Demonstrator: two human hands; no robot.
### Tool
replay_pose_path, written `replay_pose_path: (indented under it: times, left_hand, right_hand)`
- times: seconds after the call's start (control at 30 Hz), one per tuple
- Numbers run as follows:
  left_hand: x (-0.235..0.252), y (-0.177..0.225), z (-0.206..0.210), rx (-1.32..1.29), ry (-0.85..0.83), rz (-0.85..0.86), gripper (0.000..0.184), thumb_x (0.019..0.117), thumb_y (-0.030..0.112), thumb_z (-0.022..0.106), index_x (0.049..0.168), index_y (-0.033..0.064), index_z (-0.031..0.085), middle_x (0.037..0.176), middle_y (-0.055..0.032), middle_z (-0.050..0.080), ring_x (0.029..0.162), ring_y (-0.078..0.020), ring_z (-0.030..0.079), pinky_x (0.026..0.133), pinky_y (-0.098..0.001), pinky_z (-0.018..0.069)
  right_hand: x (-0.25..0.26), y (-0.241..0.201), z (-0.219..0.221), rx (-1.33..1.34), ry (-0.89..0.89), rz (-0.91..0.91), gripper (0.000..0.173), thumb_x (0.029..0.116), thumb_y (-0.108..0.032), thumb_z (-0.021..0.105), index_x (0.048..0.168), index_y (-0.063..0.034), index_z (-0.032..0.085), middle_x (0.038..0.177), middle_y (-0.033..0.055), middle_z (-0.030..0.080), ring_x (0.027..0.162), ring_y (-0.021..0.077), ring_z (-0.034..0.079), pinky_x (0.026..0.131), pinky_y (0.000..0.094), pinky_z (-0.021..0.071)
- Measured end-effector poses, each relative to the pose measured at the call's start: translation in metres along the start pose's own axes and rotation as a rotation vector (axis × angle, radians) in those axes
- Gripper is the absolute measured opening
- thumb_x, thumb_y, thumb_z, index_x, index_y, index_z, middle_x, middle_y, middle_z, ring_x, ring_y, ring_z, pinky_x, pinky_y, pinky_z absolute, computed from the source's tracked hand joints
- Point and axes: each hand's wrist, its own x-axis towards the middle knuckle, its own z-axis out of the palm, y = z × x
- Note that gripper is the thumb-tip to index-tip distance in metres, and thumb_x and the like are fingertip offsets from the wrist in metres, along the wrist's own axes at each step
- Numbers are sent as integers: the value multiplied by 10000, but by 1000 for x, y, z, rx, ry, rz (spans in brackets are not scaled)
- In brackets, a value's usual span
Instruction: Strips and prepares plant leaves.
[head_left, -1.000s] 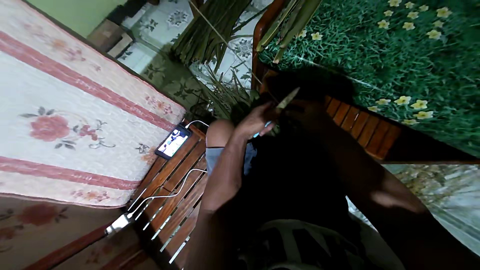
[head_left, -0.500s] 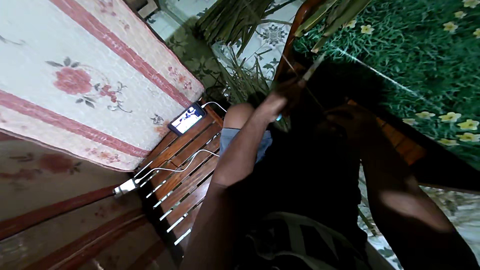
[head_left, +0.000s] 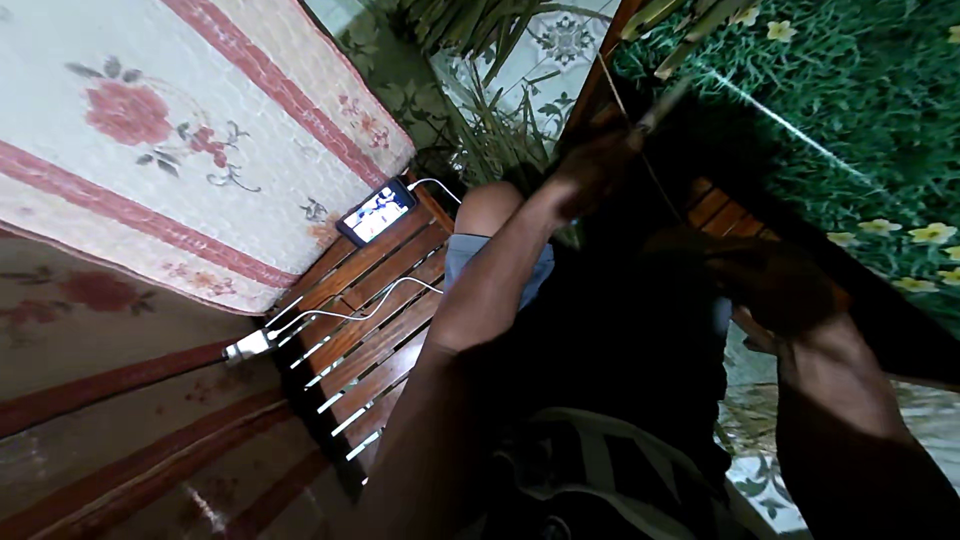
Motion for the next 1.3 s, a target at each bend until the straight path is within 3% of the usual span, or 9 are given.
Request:
replay_pose_path:
  times: [0.13,0.33,0.43,0.5,0.63,0.73,0.83,1.07,1.3]
  left_hand:
    - [8,10,-35,-277,115,151,412,1115,258,375,1469,89,499,556,41,400,385,-51,349,352,-187,322]
    - [-2,2,-11,-131,56,97,306,1111,193,399,1334,69,568,559,27,444,384,-35,376,352,-164,343]
    - [-4,-10,5,-32,-66,27,289,1111,205,420,1319,56,555,606,9,468,418,-45,394,372,-169,347]
    - [-5,-15,13,2,-116,-7,304,1108,197,431,1344,44,547,630,10,475,435,-44,402,384,-170,354]
    - [-3,-8,1,-64,41,27,205,1097,216,451,1179,86,585,610,44,488,441,-29,428,395,-174,385]
    - [-2,3,-25,-129,138,134,361,1123,252,356,1367,101,575,594,67,425,412,-22,350,378,-167,337]
    - [-1,7,-42,-223,106,189,417,1129,287,326,1467,103,488,531,64,394,369,-39,366,359,-185,368]
    - [-1,12,-58,-317,167,245,409,1132,309,324,1458,130,494,518,58,408,362,-46,385,354,-183,379]
    - [4,15,-61,-260,193,243,409,1137,309,289,1452,131,481,526,66,383,363,-42,368,350,-182,367]
  right_hand:
    - [-16,31,-7,173,19,90,185,904,-87,616,1081,-43,649,775,-81,621,578,-3,546,538,181,495]
    - [-15,35,1,321,-63,116,238,973,-125,536,1183,-63,628,721,-101,608,536,7,544,501,183,497]
    - [-3,0,11,223,-25,50,217,1007,-180,515,1116,-58,658,711,-92,597,557,-5,536,522,175,486]
    - [1,-22,14,124,-37,23,252,1031,-180,524,1193,-42,661,765,-58,594,586,-5,518,548,176,471]
    - [5,-22,17,-22,-24,14,225,1020,-143,573,1157,7,670,809,-3,621,636,11,540,619,211,501]
    - [0,-1,10,-146,-44,-15,298,1016,-242,564,1101,16,686,777,41,615,640,83,543,638,327,508]
    - [-6,20,2,-103,-73,39,298,1007,-248,558,1111,-2,689,788,23,613,630,65,536,624,298,504]
    - [-33,73,-19,17,-79,-18,188,967,-193,562,994,-87,715,663,-99,560,545,-17,495,536,184,451]
    - [-69,125,-53,-8,-10,81,250,947,-204,570,1052,-36,723,757,-45,625,632,9,547,626,220,491]
